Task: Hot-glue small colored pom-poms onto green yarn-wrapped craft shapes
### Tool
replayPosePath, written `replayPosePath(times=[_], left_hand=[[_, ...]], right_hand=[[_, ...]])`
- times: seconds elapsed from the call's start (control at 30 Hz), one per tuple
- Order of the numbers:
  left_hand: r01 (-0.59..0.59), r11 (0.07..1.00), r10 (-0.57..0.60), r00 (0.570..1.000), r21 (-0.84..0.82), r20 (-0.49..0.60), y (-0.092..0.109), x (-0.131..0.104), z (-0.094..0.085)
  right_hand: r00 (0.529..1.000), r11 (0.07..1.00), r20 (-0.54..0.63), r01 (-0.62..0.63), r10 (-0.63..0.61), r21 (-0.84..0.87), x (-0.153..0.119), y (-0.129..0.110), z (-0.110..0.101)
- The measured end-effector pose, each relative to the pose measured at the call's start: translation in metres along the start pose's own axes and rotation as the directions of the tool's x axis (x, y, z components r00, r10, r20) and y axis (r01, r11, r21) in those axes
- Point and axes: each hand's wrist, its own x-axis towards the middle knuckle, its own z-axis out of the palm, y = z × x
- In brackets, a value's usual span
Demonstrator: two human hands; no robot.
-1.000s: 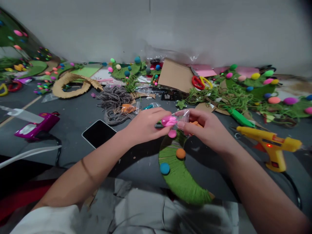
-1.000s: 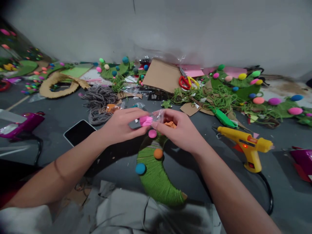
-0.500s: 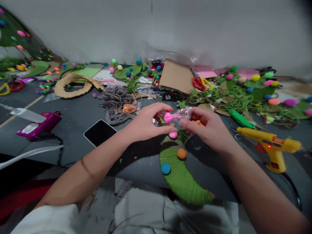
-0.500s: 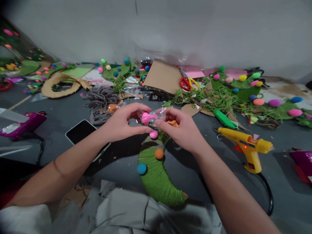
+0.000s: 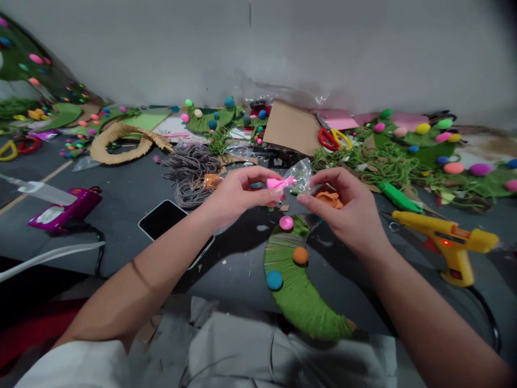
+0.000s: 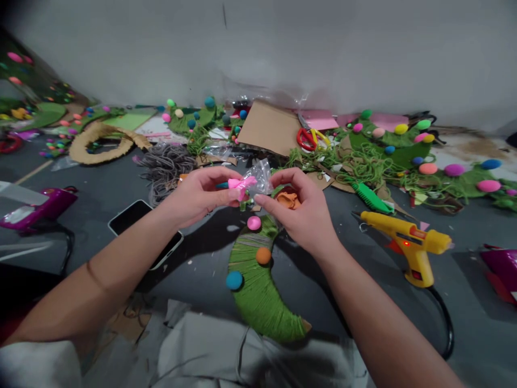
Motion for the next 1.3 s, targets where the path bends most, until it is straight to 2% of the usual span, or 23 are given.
replayPosePath(times=[0.13, 0.23, 0.33, 0.43, 0.57, 0.73, 0.93, 1.0, 1.17, 1.23, 1.3], left_hand=[[0.011, 0.997, -0.005, 0.998, -0.077, 0.067, 0.0, -0.001, 0.001], [0.046, 0.994, -0.036, 0.994, -0.098, 0.1, -0.001, 0.0, -0.002], [0.058, 0.991, -0.047, 0.994, -0.117, 0.094, 0.0, 0.002, -0.006], [0.059, 0.992, -0.05, 0.996, -0.114, 0.075, 0.001, 0.004, -0.01], [0.1, 0.994, -0.1, 0.995, -0.053, 0.0, 0.002, 0.005, -0.009], [0.085, 0.996, -0.086, 0.996, -0.039, -0.012, 0.0, 0.003, -0.007], [-0.061, 0.988, 0.053, 0.997, 0.142, 0.061, 0.0, -0.001, -0.01], [-0.093, 0.981, 0.08, 0.994, 0.169, 0.081, 0.001, -0.002, -0.008], [-0.193, 0.944, 0.165, 0.978, 0.266, 0.125, -0.001, -0.005, 0.0], [-0.28, 0.888, 0.26, 0.96, 0.364, 0.103, -0.004, -0.006, 0.003], [-0.401, 0.743, 0.395, 0.909, 0.536, 0.133, -0.006, -0.007, 0.003]], right_hand=[[0.998, 1.0, 0.058, -0.013, 0.012, 0.018, 0.0, 0.001, 0.0], [0.998, 1.0, 0.056, -0.009, 0.009, 0.01, 0.0, 0.0, 0.001], [0.996, 0.997, 0.074, 0.05, -0.055, 0.059, 0.002, -0.003, 0.0], [0.981, 0.989, 0.148, 0.117, -0.129, 0.089, 0.004, -0.003, -0.005], [0.942, 0.977, 0.267, 0.212, -0.203, -0.005, 0.005, -0.003, -0.012], [0.928, 0.971, 0.323, 0.224, -0.185, -0.086, 0.004, -0.005, -0.015], [0.972, 0.989, 0.21, 0.126, -0.107, -0.08, 0.002, -0.003, -0.012], [0.976, 0.993, 0.204, 0.091, -0.073, -0.077, 0.001, 0.0, -0.01], [0.975, 0.975, 0.153, 0.179, -0.158, -0.131, 0.0, 0.002, -0.006], [0.976, 0.965, 0.128, 0.197, -0.177, -0.17, -0.001, 0.001, -0.004], [0.979, 0.966, 0.111, 0.187, -0.169, -0.18, -0.002, 0.001, -0.001]])
